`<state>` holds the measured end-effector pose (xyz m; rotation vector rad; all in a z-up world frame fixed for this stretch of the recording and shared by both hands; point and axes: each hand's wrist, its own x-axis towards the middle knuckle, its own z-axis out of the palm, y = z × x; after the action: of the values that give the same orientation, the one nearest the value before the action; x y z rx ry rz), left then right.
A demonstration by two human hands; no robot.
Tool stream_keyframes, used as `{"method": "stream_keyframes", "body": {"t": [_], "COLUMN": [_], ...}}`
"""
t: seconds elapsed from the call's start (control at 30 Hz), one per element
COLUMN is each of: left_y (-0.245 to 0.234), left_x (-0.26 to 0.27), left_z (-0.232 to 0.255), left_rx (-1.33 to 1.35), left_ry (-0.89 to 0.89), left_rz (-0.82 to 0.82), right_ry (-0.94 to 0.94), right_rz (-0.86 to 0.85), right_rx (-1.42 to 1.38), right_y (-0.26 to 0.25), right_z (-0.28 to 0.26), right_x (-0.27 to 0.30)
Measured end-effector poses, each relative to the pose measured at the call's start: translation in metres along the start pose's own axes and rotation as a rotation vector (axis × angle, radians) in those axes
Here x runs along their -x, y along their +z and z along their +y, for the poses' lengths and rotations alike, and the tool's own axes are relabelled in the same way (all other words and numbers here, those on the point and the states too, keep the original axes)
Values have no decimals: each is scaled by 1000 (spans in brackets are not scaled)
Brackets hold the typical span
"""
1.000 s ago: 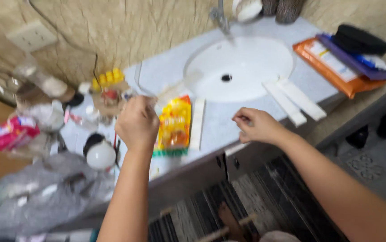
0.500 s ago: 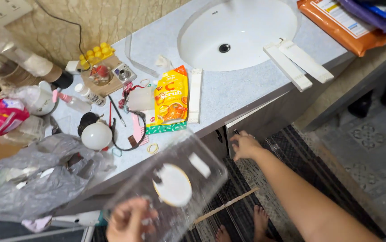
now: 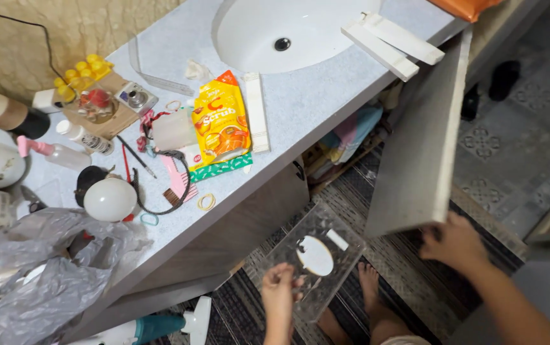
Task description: The person organizes items on a bathroom counter, then washes a clear plastic organizer and a small white cloth under running water. They scrub the organizer with a sponge, rinse both items, and place the organizer into a cabinet under the sink.
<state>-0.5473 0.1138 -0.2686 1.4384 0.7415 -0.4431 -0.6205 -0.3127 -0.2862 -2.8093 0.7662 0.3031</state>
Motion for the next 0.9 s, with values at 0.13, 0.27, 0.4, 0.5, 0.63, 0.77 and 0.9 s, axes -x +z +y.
{"method": "stream_keyframes", "body": {"t": [0.13,0.27,0.4,0.5,0.63,0.77,0.9], "left_y": [49,76,100,121,153,184,218], "left_x": [-9,-23,-37,-54,-65,-59,-53], "left_z": [13,14,7,1,-2,27,65], "left_rx": [41,14,100,126,90,110,266], "left_ry": [-9,-30,-27,-98,-99,-211,-179], "left_rz": [-69,-80,-60,-25,-7,8,13], "right_ry": [286,238,122,214,345,157,100], "right_rz": [-439,-578,-320,-369,-202,93,228], "right_rx": [-135,-830,-1351,-1231,-997,-899,-1485], "right_y": [29,76,84,96,127,141,86], "right_z": [51,6,-66,-130,-161,-137,-91], "right_x": [35,17,-139,-238,-316,-346,-362]}}
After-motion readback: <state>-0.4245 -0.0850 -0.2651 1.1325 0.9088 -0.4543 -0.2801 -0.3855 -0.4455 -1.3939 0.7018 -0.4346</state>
